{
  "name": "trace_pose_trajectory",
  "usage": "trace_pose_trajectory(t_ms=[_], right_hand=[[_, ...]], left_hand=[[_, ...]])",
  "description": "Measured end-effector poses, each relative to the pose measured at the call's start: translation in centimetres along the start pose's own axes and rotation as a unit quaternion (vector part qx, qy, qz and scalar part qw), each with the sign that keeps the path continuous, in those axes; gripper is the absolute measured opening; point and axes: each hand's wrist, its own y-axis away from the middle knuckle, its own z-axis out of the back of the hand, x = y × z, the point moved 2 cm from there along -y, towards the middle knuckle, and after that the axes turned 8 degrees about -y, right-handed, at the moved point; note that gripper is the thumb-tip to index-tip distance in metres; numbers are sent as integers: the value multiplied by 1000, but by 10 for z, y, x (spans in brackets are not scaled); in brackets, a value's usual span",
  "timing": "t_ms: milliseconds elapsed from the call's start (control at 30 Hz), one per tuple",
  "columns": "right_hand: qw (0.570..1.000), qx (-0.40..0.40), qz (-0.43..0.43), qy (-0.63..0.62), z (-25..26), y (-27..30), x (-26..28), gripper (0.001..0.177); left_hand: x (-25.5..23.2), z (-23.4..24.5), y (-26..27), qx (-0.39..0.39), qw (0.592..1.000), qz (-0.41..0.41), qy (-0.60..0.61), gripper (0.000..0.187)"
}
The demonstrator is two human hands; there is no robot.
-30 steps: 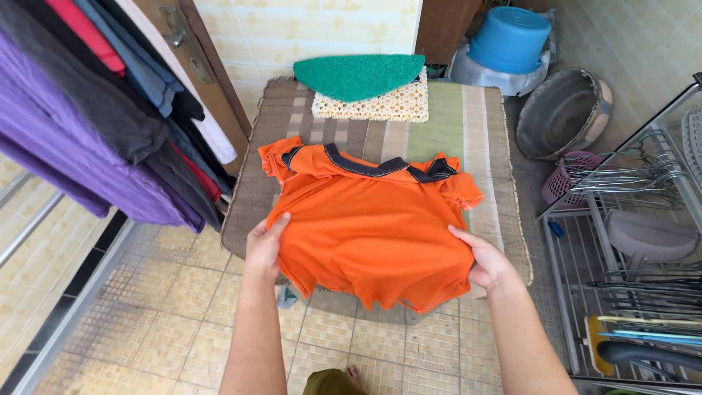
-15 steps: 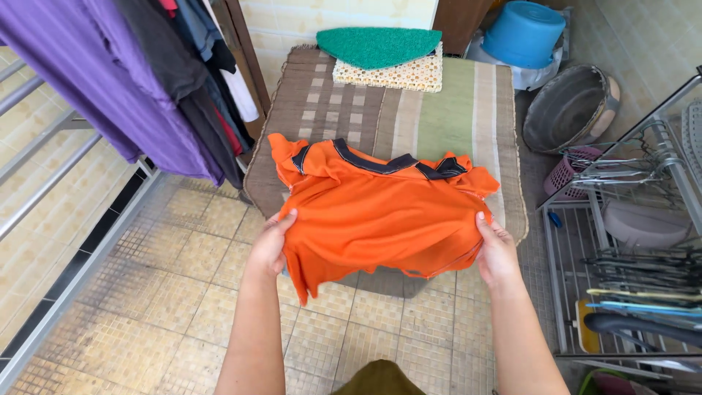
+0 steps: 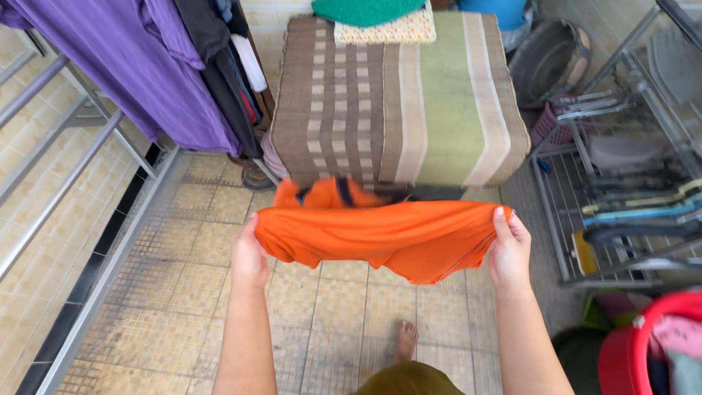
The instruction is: Removing shirts from hangers, folding them on a padded surface, and placing them into a laundry bin.
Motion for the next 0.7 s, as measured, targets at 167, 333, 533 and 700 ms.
trace_pose_trajectory(t_ms=[167, 333, 533, 700], right_hand=[[990, -55, -67, 110, 27, 52, -1, 23], [920, -92, -19, 381, 86, 61, -10, 18], [918, -69, 90, 379, 78, 83, 13, 22], [948, 8, 93, 303, 51, 92, 23, 18]], left_hand=[[37, 69, -9, -38, 972, -5, -233, 29], [68, 104, -23, -73, 951, -48, -296, 18], [51, 103, 8, -117, 952, -90, -268, 11], [41, 95, 28, -68, 922, -153, -349, 13]])
